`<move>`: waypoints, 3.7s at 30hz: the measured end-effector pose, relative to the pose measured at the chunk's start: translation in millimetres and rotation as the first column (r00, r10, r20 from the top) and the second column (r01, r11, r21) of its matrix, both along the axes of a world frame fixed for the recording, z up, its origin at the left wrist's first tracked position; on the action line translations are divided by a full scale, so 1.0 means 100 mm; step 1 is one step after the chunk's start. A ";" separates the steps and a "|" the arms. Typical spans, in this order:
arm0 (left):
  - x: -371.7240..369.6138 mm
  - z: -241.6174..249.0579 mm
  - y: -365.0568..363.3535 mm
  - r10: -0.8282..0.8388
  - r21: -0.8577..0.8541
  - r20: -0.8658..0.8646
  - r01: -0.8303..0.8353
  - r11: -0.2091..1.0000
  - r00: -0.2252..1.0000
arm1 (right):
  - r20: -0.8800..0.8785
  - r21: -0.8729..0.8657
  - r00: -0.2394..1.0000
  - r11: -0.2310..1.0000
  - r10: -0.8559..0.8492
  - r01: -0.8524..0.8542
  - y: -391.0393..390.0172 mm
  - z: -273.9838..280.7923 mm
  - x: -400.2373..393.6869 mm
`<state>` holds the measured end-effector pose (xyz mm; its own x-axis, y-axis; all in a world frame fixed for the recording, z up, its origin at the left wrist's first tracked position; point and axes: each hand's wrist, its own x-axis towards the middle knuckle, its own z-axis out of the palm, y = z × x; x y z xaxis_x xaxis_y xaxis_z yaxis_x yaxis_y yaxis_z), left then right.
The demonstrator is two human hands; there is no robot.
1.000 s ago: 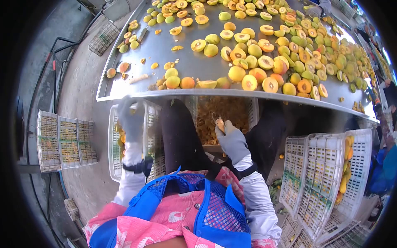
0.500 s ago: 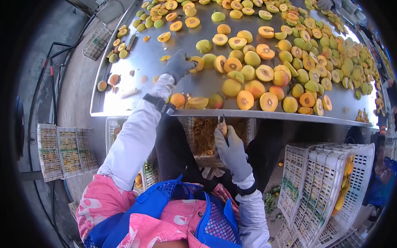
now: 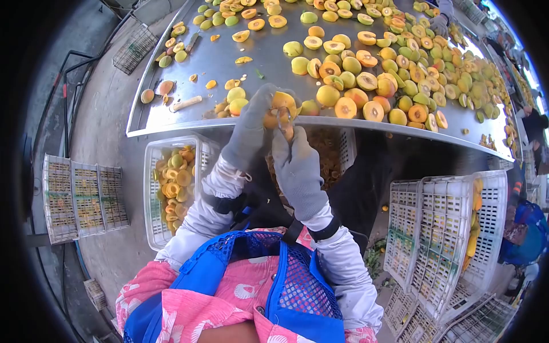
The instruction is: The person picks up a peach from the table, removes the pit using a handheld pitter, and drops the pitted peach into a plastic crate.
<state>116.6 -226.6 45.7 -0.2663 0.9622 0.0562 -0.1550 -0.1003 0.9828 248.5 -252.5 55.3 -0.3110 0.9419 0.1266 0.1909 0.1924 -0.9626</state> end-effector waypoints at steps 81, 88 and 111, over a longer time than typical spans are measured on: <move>-0.41 0.01 0.41 -0.113 0.055 -0.630 0.190 0.980 0.768 | -0.102 -0.583 0.991 0.802 0.087 -0.130 0.52 -0.15 0.34; 0.10 -0.10 -0.06 -0.064 -0.012 0.056 0.064 0.998 0.996 | 0.017 -0.151 0.999 0.988 0.030 -0.027 0.12 -0.07 0.18; 0.39 0.24 -0.38 0.132 0.054 0.107 -0.138 0.989 0.986 | -0.243 -0.679 0.948 0.662 0.204 -0.317 -0.18 0.43 0.27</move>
<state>155.6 -265.0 69.8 -0.4008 0.9128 0.0789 -0.2355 -0.1859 0.9539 275.1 -271.0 97.9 -0.5904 0.6514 -0.4765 0.0987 -0.5277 -0.8437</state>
